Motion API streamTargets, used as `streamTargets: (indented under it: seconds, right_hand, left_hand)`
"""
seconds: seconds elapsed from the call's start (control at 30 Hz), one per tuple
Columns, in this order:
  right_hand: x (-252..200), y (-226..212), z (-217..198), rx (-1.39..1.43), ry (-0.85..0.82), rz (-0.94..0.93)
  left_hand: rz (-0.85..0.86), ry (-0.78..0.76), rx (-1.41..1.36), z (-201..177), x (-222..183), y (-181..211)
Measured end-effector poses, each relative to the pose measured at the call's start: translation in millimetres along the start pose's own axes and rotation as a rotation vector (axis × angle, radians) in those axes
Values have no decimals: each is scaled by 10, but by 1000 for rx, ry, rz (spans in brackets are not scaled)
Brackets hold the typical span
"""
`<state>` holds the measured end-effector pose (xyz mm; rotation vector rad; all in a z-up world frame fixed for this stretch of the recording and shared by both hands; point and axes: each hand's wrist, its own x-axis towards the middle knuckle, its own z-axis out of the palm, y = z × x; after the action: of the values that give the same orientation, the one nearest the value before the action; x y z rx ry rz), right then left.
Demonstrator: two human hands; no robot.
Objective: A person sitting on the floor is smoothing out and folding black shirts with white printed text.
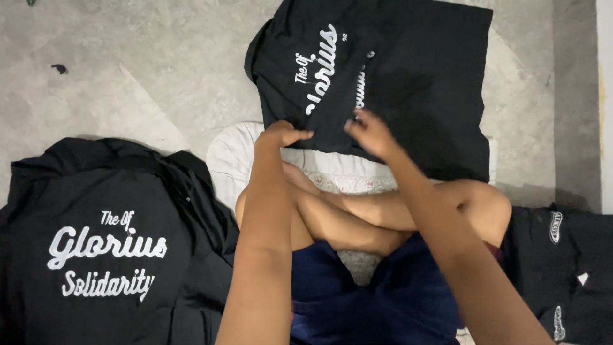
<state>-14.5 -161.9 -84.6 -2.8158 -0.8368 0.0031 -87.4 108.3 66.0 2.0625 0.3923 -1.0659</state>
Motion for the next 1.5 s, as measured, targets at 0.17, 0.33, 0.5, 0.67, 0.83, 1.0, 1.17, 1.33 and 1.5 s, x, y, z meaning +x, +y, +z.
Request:
streamTargets:
  seconds: [0.17, 0.33, 0.5, 0.67, 0.83, 1.0, 1.17, 1.33, 1.5]
  right_hand:
    - [-491, -623, -466, 311, -290, 289]
    - [-38, -171, -234, 342, -115, 368]
    - [652, 306, -338, 178, -53, 278]
    - [1340, 431, -647, -247, -464, 197]
    - [1876, 608, -450, -388, -477, -76]
    - [2134, 1129, -103, -648, -195, -466]
    - [1737, 1231, -893, -940, 38, -506]
    - [590, 1382, -1554, -815, 289, -590]
    - [-1053, 1898, -1069, -564, 65, -374]
  left_hand:
    - [27, 151, 165, 71, 444, -218]
    - [-31, 240, 260, 246, 818, -195]
    - [-77, 220, 330, 254, 837, -74]
    - [269, 302, 448, 161, 519, 348]
    - [286, 81, 443, 625, 1055, 252]
    - [193, -50, 627, 659, 1073, 341]
    - [204, 83, 712, 844, 1099, 321]
    - [366, 475, 867, 1204, 1254, 87]
    - [646, 729, 1036, 1608, 1503, -166]
